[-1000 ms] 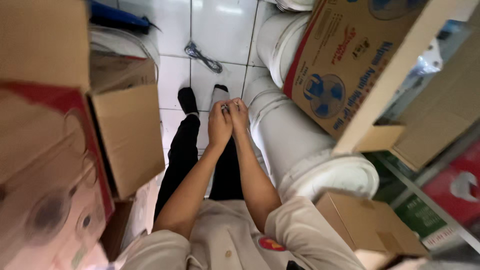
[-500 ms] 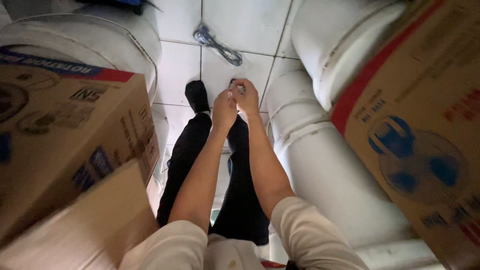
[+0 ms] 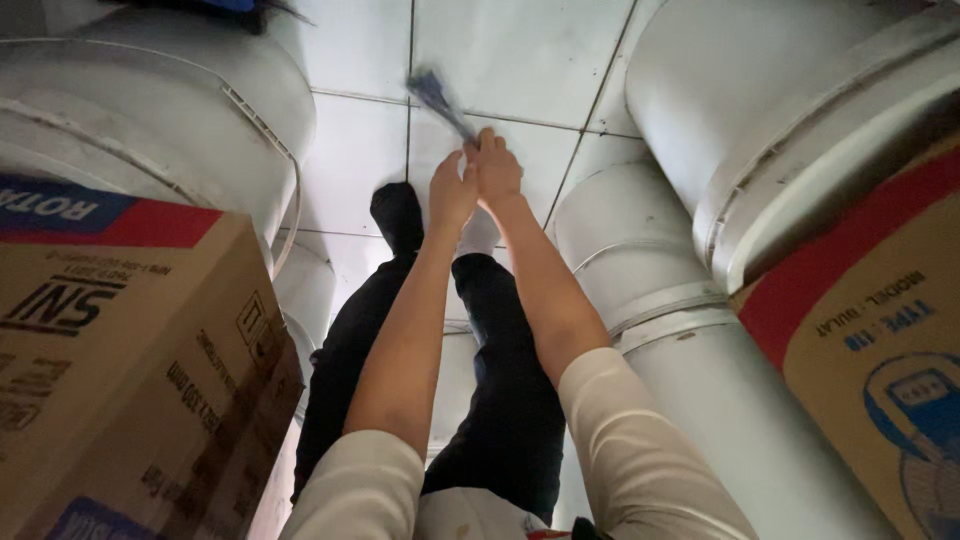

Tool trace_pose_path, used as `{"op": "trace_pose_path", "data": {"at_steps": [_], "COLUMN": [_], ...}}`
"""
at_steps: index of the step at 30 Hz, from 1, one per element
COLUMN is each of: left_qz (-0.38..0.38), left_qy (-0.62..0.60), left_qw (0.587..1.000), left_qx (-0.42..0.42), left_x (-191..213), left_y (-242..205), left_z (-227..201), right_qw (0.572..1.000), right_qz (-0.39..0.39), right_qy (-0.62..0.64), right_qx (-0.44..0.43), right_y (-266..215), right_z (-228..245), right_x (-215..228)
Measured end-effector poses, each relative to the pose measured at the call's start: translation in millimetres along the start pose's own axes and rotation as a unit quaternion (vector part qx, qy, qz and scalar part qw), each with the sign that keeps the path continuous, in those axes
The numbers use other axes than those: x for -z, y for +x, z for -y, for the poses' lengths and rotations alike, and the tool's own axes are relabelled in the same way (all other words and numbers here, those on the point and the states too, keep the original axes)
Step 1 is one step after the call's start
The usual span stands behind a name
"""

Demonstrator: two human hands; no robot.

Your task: The person removes items such as knife blades and power cables from cardboard boxes, wipes the packaging with a cloth, and hangs a package on a display rack before placing other items back into a box.

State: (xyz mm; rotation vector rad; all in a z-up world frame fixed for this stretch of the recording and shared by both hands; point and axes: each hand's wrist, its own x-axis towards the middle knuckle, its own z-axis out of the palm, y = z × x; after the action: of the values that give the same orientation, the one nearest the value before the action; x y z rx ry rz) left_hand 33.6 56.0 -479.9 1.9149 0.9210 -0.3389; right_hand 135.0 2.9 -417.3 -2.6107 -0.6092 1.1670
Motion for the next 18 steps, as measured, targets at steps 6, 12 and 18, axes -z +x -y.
{"op": "trace_pose_path", "data": {"at_steps": [6, 12, 18], "left_qz": [0.0, -0.103, -0.117], "left_qy": [0.041, -0.086, -0.249], "left_qw": [0.997, 0.991, 0.96], "left_qx": [0.062, -0.03, -0.049], "left_x": [26, 72, 145], "left_y": [-40, -114, -203], "left_z": [-19, -110, -243], "right_qw": [0.974, 0.815, 0.706], "right_qz": [-0.049, -0.083, -0.169], "right_qy": [0.222, 0.559, 0.678], "right_qx": [-0.004, -0.132, -0.114], "right_y": [-42, -109, -215], "right_z": [8, 25, 49], "right_x": [31, 69, 149]}}
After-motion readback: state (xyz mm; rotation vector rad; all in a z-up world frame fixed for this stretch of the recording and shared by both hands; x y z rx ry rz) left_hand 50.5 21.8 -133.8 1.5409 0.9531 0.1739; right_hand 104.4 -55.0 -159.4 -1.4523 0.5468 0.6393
